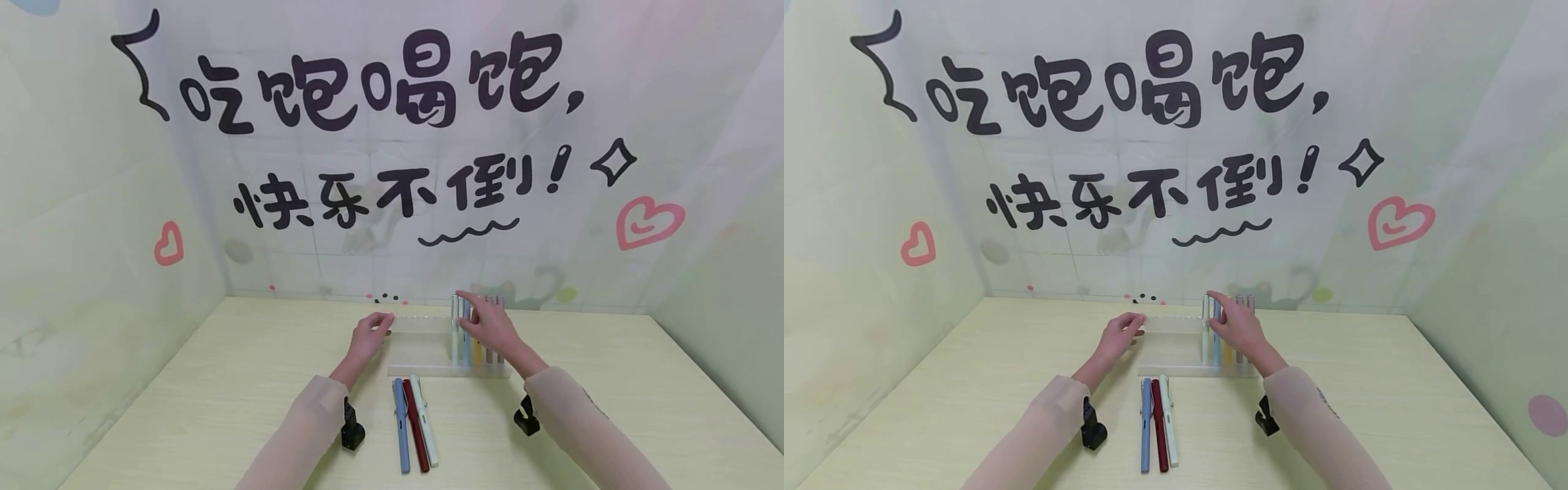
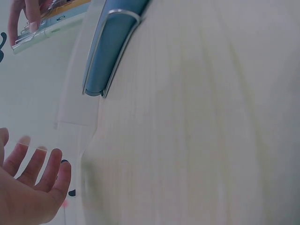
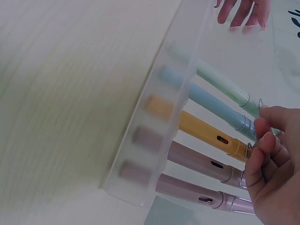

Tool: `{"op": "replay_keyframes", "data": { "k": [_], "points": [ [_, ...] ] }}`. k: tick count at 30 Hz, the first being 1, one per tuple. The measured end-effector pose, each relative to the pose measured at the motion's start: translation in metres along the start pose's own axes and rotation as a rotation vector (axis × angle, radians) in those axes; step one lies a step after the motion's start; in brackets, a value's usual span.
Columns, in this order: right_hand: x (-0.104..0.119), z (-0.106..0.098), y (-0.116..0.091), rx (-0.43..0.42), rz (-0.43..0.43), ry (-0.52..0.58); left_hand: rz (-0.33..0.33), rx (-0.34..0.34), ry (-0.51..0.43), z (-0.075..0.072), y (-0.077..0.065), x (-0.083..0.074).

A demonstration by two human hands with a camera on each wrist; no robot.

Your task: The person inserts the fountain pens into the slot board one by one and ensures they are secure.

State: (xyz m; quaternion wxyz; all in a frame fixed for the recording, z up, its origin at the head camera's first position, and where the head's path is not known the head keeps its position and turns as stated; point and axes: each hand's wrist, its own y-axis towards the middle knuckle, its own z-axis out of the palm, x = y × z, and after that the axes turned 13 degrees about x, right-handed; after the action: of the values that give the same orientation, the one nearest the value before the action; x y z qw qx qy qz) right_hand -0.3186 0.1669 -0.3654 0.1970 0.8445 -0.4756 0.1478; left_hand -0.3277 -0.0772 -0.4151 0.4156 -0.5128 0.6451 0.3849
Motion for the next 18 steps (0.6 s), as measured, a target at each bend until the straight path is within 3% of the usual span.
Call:
{"op": "replay_keyframes", "data": {
  "k": [11, 18],
  "points": [
    [0.0013, -0.0013, 0.0, 0.021, 0.021, 0.016, 0.003, -0.002, -0.005, 0.0, -0.0003, 0.0001],
    [-0.0017, -0.0018, -0.0005, -0.024, 0.002, 0.024, -0.006, 0.002, -0.003, 0.0001, 0.0003, -0.0009]
  ]
}}
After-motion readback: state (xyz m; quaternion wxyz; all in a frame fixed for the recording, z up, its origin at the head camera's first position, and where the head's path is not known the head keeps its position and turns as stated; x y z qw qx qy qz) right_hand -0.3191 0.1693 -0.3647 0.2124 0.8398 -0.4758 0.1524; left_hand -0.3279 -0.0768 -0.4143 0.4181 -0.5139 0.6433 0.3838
